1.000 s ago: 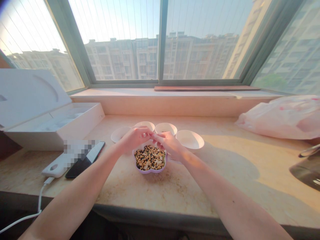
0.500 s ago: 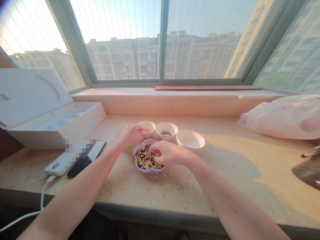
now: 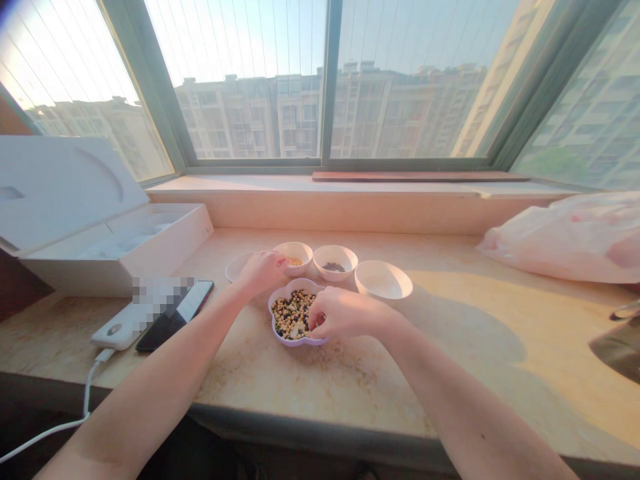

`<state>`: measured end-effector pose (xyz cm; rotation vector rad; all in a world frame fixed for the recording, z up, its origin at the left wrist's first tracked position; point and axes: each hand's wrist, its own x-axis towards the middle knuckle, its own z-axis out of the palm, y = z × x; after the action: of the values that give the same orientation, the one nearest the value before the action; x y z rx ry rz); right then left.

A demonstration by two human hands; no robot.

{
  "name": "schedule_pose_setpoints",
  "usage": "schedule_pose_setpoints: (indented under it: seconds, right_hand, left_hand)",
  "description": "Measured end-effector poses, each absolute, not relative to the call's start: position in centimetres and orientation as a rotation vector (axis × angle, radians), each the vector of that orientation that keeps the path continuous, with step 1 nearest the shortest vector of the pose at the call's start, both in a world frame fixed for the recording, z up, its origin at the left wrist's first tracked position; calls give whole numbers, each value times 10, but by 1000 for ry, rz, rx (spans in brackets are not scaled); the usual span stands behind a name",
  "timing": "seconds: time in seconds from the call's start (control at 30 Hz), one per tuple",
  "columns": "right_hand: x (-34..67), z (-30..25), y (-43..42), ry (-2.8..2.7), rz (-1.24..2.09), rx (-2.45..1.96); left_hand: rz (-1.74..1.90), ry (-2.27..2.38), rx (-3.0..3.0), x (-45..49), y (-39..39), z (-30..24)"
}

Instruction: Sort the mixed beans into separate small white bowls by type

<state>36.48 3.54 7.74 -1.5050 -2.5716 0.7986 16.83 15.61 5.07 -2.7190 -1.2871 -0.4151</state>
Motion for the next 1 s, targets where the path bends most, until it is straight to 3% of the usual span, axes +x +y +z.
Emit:
schedule_pose_setpoints:
  seconds: [0.67, 1.0]
  right_hand:
    - [361, 69, 44, -2466, 722, -1516]
    - [367, 71, 51, -2233, 439, -1603]
  left_hand:
    - [-509, -1349, -2735, 168, 152, 59]
    - [-775, -1375, -2790, 168, 148, 67]
